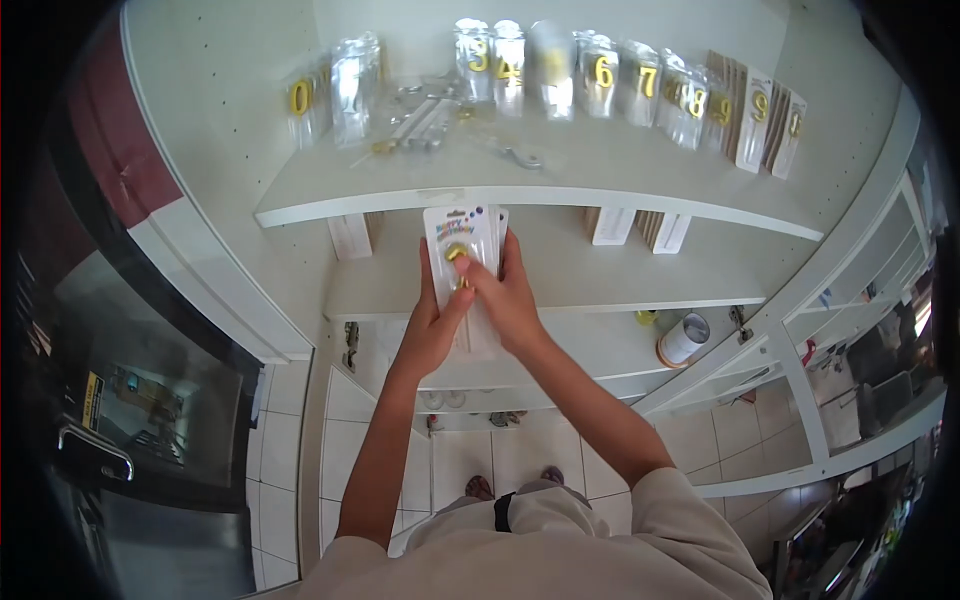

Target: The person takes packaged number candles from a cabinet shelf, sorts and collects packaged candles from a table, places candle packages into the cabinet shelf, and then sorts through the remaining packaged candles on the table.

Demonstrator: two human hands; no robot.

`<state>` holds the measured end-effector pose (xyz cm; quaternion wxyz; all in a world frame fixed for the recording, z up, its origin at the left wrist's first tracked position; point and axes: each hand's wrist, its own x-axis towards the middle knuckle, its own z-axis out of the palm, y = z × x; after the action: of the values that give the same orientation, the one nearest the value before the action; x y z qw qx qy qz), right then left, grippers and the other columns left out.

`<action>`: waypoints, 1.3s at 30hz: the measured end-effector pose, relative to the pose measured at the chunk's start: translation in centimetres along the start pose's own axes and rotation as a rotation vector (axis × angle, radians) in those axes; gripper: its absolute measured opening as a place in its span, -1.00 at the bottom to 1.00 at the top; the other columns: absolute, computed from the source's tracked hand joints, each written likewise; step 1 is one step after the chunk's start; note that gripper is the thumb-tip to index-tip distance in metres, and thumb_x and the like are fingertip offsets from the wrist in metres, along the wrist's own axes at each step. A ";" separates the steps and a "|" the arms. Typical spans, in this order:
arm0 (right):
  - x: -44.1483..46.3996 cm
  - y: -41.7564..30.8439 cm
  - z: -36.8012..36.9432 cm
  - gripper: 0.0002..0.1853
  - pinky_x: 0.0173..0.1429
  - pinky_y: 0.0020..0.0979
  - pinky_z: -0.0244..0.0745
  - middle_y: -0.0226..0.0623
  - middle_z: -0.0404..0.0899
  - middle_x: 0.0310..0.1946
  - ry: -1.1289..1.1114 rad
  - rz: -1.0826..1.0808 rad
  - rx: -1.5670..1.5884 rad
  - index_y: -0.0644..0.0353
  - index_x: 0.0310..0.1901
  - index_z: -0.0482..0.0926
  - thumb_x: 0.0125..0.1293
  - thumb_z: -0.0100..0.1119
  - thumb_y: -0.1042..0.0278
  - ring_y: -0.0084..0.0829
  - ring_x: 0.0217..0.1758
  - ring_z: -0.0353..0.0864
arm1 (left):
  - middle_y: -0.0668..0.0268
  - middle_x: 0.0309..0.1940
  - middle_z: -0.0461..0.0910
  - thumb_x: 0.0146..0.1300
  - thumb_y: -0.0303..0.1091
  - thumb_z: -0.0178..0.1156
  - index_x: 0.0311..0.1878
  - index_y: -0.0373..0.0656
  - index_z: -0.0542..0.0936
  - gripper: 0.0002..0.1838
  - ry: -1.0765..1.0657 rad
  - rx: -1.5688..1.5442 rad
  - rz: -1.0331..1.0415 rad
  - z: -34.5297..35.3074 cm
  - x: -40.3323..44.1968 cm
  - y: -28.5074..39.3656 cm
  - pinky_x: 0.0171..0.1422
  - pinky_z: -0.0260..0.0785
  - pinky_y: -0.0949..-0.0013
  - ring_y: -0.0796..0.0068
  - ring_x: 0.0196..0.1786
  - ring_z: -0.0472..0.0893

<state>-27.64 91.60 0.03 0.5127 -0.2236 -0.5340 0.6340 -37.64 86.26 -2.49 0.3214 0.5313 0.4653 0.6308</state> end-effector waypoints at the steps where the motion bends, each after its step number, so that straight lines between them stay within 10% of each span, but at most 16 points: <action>1: 0.6 0.0 0.1 -0.24 0.06 -0.40 0.36 -0.03 0.33 0.07 -0.008 0.006 -0.008 0.28 0.29 0.01 0.12 0.19 0.32 -0.30 0.04 0.41 | 0.05 0.25 0.20 0.23 -0.20 0.08 0.39 -0.15 -0.04 -0.25 0.011 -0.007 -0.001 -0.1 0.6 -0.7 0.26 0.13 0.31 0.23 0.23 0.29; 11: 8.8 0.0 -1.9 -0.41 0.01 -0.36 0.37 -0.09 0.37 0.06 -0.119 0.258 -0.076 0.32 0.19 0.22 0.18 0.11 0.20 -0.35 0.01 0.38 | 0.09 0.17 0.35 0.21 -0.27 0.11 0.29 -0.26 0.16 -0.38 -0.016 0.076 -0.020 -0.7 7.7 0.1 0.17 0.23 0.40 0.36 0.11 0.41; 21: 18.0 8.8 -5.6 -0.47 0.14 -0.31 0.41 -0.09 0.29 0.20 -0.358 -0.322 -0.146 0.24 0.24 0.21 0.32 -0.03 0.15 -0.29 0.15 0.37 | 0.10 0.21 0.32 0.08 -0.22 0.27 0.29 -0.30 0.18 -0.24 0.159 0.088 -0.230 -3.7 13.2 -4.5 0.19 0.27 0.35 0.26 0.14 0.42; 30: 23.2 6.4 -11.7 -0.40 0.38 -0.27 0.15 -0.13 0.16 0.29 -0.639 0.984 1.211 0.11 0.31 0.10 0.36 -0.23 -0.07 -0.20 0.32 0.21 | 0.18 0.29 0.22 0.24 -0.30 0.08 0.32 -0.21 0.17 -0.40 0.280 0.280 -0.119 -5.5 15.8 -9.5 0.37 0.07 0.28 0.24 0.29 0.25; 39: 25.5 9.7 -15.2 -0.43 0.41 -0.27 0.11 -0.20 0.17 0.29 -0.410 0.498 0.926 0.05 0.30 0.13 0.35 -0.22 -0.06 -0.26 0.33 0.19 | 0.19 0.26 0.26 0.26 -0.32 0.05 0.28 -0.17 0.24 -0.48 0.260 0.206 -0.073 -9.7 17.2 -12.2 0.38 0.04 0.30 0.29 0.27 0.26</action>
<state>-28.58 122.00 -6.99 0.2780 0.0336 -0.2198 0.9345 -52.09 103.75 -7.42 0.2250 0.4581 0.5840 0.6313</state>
